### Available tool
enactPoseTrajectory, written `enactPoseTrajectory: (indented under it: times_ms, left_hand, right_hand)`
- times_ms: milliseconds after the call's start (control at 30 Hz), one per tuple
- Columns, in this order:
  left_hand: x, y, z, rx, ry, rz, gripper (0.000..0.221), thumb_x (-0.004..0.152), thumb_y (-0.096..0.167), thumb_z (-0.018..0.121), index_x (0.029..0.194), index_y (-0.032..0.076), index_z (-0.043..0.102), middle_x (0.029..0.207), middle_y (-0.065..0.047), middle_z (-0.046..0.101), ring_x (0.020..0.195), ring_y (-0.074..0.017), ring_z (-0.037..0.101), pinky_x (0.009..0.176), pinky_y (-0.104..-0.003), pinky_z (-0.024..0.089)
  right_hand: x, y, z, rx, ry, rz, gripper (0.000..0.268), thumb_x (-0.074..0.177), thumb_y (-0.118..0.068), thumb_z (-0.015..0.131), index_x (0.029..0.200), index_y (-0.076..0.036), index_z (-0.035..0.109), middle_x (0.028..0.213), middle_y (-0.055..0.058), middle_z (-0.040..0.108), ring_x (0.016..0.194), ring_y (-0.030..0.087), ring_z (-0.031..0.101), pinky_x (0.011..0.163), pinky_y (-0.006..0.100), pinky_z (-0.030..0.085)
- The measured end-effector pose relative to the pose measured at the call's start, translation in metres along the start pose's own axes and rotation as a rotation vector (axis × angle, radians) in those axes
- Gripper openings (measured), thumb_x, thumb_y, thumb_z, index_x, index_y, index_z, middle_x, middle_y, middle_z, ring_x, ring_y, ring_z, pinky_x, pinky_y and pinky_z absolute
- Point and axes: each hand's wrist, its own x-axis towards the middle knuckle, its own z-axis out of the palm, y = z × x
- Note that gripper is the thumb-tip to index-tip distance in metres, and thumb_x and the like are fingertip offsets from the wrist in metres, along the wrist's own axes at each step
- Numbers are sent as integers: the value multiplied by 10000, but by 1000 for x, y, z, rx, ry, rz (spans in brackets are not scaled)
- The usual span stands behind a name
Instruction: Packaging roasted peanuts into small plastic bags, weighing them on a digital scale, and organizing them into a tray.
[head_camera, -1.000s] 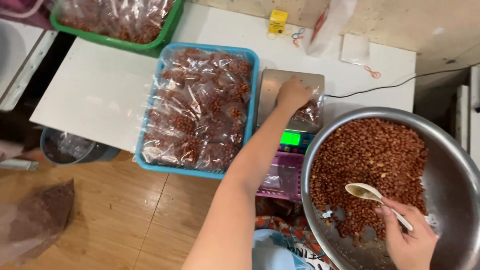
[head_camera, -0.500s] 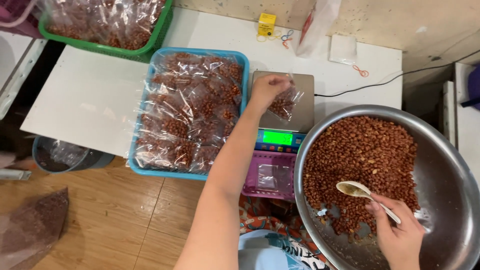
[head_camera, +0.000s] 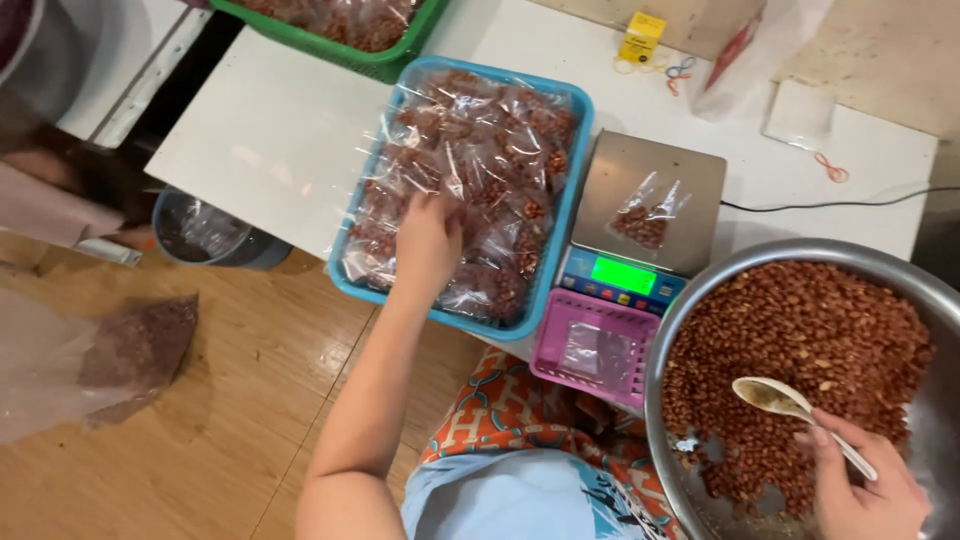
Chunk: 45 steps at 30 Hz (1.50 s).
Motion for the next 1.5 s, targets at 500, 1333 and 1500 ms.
enactPoseTrajectory:
  times_ms: [500, 1333, 1500]
  left_hand:
    - [-68, 128, 41, -497, -225, 224, 126, 907, 94, 691, 1020, 43, 712, 877, -87, 713, 626, -198, 607, 570, -317, 511]
    - [-149, 174, 162, -564, -629, -178, 323, 1006, 113, 440, 1317, 28, 462, 907, -158, 680, 716, -259, 703, 644, -404, 608]
    - [-183, 156, 135, -821, -788, -338, 305, 997, 122, 507, 1268, 18, 411, 936, -118, 627, 641, -160, 604, 587, -294, 555]
  right_hand:
    - [-61, 89, -59, -393, 130, 43, 76, 1098, 76, 725, 1171, 77, 745, 1327, 212, 751, 1059, 356, 699, 929, 419, 538]
    - [-11, 131, -95, -578, 376, 146, 209, 1103, -114, 738, 1091, 93, 759, 1129, 274, 595, 1147, 407, 516, 998, 480, 452]
    - [11, 109, -77, -674, -119, 610, 369, 1075, -299, 498, 1021, -8, 719, 1017, 232, 730, 868, 456, 687, 806, 509, 550]
